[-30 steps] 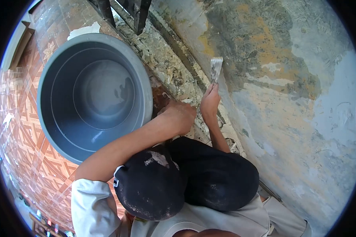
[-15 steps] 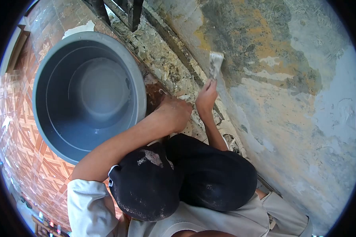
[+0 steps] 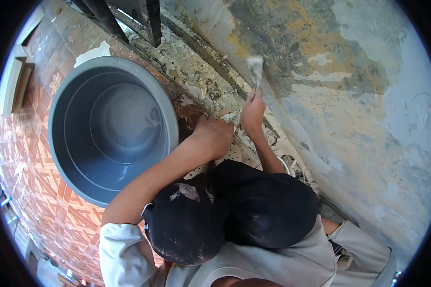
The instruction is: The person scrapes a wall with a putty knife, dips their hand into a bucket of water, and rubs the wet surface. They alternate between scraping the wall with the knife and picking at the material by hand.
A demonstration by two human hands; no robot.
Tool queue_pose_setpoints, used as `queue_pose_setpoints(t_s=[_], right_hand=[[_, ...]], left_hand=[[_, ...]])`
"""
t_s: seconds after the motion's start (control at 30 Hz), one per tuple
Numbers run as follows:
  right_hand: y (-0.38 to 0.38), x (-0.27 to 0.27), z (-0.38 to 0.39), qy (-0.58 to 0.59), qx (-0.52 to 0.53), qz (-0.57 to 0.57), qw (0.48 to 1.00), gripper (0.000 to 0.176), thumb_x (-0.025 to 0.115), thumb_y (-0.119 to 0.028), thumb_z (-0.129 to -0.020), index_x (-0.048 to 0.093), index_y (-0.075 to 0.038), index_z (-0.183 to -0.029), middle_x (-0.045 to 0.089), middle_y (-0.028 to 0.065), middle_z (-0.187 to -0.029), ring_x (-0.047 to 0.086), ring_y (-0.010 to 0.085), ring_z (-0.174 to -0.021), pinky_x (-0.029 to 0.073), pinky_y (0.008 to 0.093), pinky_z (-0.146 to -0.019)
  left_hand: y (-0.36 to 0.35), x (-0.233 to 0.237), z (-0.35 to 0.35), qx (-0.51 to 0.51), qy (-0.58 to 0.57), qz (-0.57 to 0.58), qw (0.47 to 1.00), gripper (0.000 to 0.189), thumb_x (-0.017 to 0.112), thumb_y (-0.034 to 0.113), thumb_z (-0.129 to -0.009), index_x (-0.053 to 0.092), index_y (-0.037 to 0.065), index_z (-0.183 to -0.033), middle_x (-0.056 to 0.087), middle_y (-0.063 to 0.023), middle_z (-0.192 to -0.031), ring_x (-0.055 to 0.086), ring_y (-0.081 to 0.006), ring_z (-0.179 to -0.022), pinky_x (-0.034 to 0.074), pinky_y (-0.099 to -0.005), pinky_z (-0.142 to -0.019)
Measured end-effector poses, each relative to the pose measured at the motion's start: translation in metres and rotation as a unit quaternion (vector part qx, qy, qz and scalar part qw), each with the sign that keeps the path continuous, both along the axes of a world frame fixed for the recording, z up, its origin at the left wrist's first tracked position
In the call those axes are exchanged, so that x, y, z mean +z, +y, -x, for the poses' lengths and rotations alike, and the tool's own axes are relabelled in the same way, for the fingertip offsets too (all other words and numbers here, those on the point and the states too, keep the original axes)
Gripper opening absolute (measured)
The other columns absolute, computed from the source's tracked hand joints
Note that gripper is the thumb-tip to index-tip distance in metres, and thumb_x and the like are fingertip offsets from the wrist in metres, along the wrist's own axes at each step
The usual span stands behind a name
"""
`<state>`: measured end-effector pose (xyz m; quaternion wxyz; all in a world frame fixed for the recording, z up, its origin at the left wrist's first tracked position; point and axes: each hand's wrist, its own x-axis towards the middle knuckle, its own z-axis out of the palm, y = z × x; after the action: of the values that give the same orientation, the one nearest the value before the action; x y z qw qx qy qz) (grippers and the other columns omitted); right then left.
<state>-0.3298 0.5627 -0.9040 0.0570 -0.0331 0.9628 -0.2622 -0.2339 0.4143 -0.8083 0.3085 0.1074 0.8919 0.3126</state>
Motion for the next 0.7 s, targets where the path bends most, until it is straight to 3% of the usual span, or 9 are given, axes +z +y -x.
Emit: queue_pose_setpoints(t_s=[0.07, 0.17, 0.27, 0.3, 0.4, 0.43, 0.5, 0.6, 0.7], right_hand=[[-0.002, -0.009, 0.016, 0.048, 0.049, -0.028, 0.997, 0.025, 0.037, -0.019, -0.1, 0.048, 0.003, -0.105, 0.055, 0.0261, -0.065, 0.056, 0.0443, -0.061, 0.038, 0.0528, -0.056], [0.009, 0.006, -0.007, -0.007, -0.027, 0.024, 0.999, 0.025, 0.038, -0.019, -0.1, 0.048, 0.003, -0.105, 0.056, 0.0261, -0.066, 0.055, 0.0439, -0.06, 0.038, 0.0529, -0.056], [0.01, 0.0, -0.004, -0.016, -0.031, 0.028, 0.999, 0.023, 0.04, -0.019, -0.099, 0.049, 0.002, -0.101, 0.058, 0.0285, -0.07, 0.057, 0.0485, -0.067, 0.042, 0.053, -0.059], [0.004, 0.002, 0.001, -0.03, -0.043, 0.069, 0.996, 0.024, 0.04, -0.019, -0.099, 0.049, 0.003, -0.102, 0.057, 0.0283, -0.068, 0.058, 0.0475, -0.066, 0.043, 0.0524, -0.057], [0.004, -0.002, 0.001, 0.007, -0.006, 0.039, 0.999, 0.024, 0.04, -0.018, -0.098, 0.05, 0.003, -0.103, 0.058, 0.0265, -0.066, 0.058, 0.0452, -0.062, 0.044, 0.052, -0.055], [0.007, 0.001, -0.005, -0.016, -0.033, 0.052, 0.998, 0.024, 0.04, -0.018, -0.098, 0.05, 0.003, -0.104, 0.058, 0.0259, -0.065, 0.058, 0.0443, -0.061, 0.044, 0.0519, -0.054], [0.011, 0.007, -0.011, -0.053, -0.081, 0.082, 0.992, 0.025, 0.039, -0.018, -0.098, 0.05, 0.003, -0.105, 0.057, 0.0247, -0.063, 0.058, 0.0424, -0.058, 0.045, 0.0516, -0.053], [0.005, -0.018, 0.011, -0.076, -0.04, 0.089, 0.992, 0.028, 0.036, -0.018, -0.099, 0.049, 0.005, -0.11, 0.058, 0.0238, -0.061, 0.059, 0.0405, -0.056, 0.045, 0.0509, -0.052], [0.013, -0.008, -0.003, -0.069, -0.018, 0.102, 0.992, 0.025, 0.037, -0.016, -0.098, 0.048, 0.004, -0.108, 0.057, 0.0239, -0.06, 0.059, 0.0404, -0.056, 0.046, 0.0513, -0.052]], left_hand=[[-0.001, 0.001, 0.001, -0.013, 0.005, 0.0, 1.0, 0.037, 0.054, 0.029, -0.092, 0.055, 0.0, -0.114, 0.063, -0.0238, -0.099, 0.06, -0.0415, -0.1, 0.045, -0.0514, -0.088], [-0.005, 0.009, 0.002, -0.008, 0.003, -0.018, 1.0, 0.035, 0.052, 0.028, -0.093, 0.055, 0.0, -0.114, 0.062, -0.0251, -0.1, 0.059, -0.0421, -0.1, 0.045, -0.051, -0.088], [-0.005, 0.001, 0.001, -0.005, 0.012, -0.028, 1.0, 0.035, 0.051, 0.029, -0.093, 0.055, 0.0, -0.113, 0.062, -0.0263, -0.1, 0.058, -0.0427, -0.1, 0.044, -0.0508, -0.088], [-0.002, -0.004, -0.001, -0.008, 0.016, -0.032, 0.999, 0.035, 0.051, 0.029, -0.093, 0.054, 0.0, -0.113, 0.061, -0.0266, -0.1, 0.058, -0.043, -0.1, 0.044, -0.0508, -0.087], [-0.005, 0.01, 0.007, -0.018, -0.017, -0.016, 1.0, 0.037, 0.051, 0.031, -0.093, 0.054, 0.001, -0.116, 0.061, -0.0269, -0.101, 0.057, -0.0428, -0.101, 0.045, -0.0499, -0.086], [-0.006, 0.008, 0.004, -0.004, 0.03, -0.038, 0.999, 0.041, 0.052, 0.032, -0.093, 0.053, 0.001, -0.12, 0.061, -0.0267, -0.101, 0.057, -0.0426, -0.102, 0.046, -0.0501, -0.085], [-0.009, 0.014, 0.008, -0.019, 0.005, -0.004, 1.0, 0.043, 0.051, 0.032, -0.094, 0.052, 0.001, -0.123, 0.061, -0.0269, -0.104, 0.056, -0.0422, -0.104, 0.045, -0.0493, -0.087], [-0.005, 0.01, 0.008, -0.029, -0.006, -0.008, 1.0, 0.044, 0.051, 0.032, -0.094, 0.052, 0.001, -0.125, 0.06, -0.0271, -0.109, 0.055, -0.0417, -0.107, 0.044, -0.0476, -0.09], [-0.001, 0.016, 0.007, -0.027, -0.048, -0.012, 0.998, 0.045, 0.05, 0.032, -0.094, 0.051, 0.001, -0.126, 0.059, -0.0263, -0.114, 0.054, -0.0413, -0.11, 0.043, -0.046, -0.092]])
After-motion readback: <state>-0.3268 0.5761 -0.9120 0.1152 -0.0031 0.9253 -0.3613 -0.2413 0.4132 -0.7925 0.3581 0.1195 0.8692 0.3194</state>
